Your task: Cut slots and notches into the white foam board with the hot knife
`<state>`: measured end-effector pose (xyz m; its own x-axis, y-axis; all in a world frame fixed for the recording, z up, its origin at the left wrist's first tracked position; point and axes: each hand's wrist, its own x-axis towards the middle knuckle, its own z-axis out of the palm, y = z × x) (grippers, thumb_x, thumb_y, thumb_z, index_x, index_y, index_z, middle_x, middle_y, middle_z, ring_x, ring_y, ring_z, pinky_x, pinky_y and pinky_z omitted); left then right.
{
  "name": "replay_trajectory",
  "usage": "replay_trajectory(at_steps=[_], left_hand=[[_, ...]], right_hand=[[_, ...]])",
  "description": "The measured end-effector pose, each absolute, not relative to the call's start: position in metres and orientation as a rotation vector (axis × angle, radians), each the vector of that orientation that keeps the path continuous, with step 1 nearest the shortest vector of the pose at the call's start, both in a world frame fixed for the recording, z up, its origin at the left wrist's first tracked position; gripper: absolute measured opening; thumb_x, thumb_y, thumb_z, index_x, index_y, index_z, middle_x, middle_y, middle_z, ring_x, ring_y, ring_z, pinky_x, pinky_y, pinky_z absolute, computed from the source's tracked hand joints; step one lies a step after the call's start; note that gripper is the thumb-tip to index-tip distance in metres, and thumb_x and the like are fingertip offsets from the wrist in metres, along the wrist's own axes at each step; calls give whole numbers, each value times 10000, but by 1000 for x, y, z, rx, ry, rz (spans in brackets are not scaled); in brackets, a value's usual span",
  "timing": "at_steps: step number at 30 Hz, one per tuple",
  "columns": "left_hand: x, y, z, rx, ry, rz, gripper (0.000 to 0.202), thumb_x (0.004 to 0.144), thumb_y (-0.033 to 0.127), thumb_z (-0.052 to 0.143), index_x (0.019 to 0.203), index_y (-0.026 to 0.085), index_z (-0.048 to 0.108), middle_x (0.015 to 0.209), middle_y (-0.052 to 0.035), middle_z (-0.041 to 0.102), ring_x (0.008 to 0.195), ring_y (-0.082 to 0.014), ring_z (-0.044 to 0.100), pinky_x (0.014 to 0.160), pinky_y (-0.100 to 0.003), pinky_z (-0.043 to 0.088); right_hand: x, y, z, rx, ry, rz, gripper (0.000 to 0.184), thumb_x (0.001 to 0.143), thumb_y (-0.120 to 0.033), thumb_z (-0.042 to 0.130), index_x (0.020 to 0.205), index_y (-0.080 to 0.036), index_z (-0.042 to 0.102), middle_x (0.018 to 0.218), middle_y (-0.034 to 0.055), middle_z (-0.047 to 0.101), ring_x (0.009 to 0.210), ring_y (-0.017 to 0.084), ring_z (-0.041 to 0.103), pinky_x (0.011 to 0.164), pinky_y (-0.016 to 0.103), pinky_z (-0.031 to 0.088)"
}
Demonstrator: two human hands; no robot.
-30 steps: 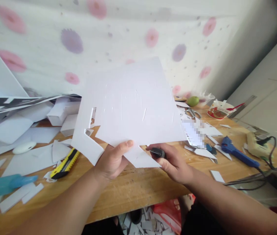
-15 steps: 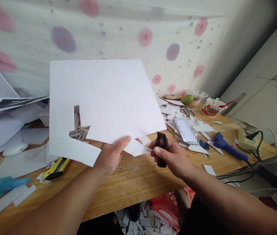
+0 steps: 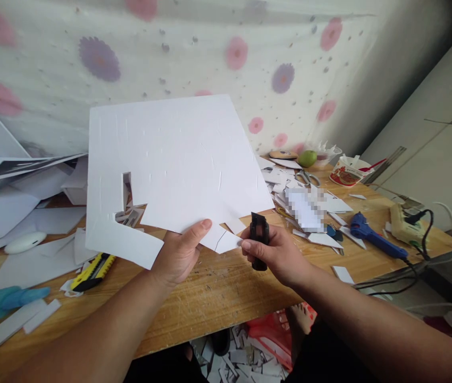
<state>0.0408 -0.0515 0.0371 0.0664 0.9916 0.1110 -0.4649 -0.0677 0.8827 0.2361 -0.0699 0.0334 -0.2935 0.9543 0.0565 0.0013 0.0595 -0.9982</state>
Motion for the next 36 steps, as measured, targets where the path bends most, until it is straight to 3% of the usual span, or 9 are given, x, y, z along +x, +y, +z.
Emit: replay_trajectory(at_steps=[4,9,17,21,24,28,36], left_hand=[[39,-51,37,965,744,1397,492,690,382,884,1127,242,705,1023,-39,767,1153,-285,657,1014,-412,514],[38,-51,37,974,733,1362,373,690,404,881,977,222,728,847,-16,736,857,-218,685,721,-306,569],[38,-54,38,960,685,1317,299,707,400,871,868,209,706,760,2,695,689,-176,629,588,-283,520],[38,-53,41,940,675,1335,389,695,375,881,1020,229,723,824,1,721,744,-195,654,624,-295,532],[37,-52,43,931,681,1371,467,694,364,881,1115,251,713,927,-10,755,909,-231,694,761,-323,565],[38,-51,45,893,707,1436,488,676,334,893,1119,264,700,1005,-9,768,1044,-240,692,880,-326,566],[40,-48,39,874,724,1493,501,644,330,917,1094,291,700,985,2,768,1038,-233,701,877,-307,581]], right_hand=[[234,-68,33,-1029,-1474,1355,317,768,-460,783,765,-176,642,629,-25,556,546,94,469,502,242,380],[232,-67,31,-1008,-1473,1362,300,781,-441,778,781,-179,632,628,-30,547,545,93,461,480,235,356],[223,-63,25,-980,-1501,1295,265,804,-422,764,858,-180,671,613,-46,516,552,106,435,526,265,391],[219,-62,25,-959,-1523,1226,241,805,-413,766,873,-200,675,631,-41,507,595,127,476,550,278,412],[218,-63,26,-959,-1516,1210,231,812,-415,758,847,-211,656,634,-36,506,607,133,483,546,280,407],[217,-64,29,-967,-1451,1256,273,798,-437,772,827,-205,633,616,-41,520,565,115,450,508,271,366],[216,-68,35,-997,-1334,1296,303,755,-446,795,802,-200,623,592,-52,509,536,102,432,485,266,328]])
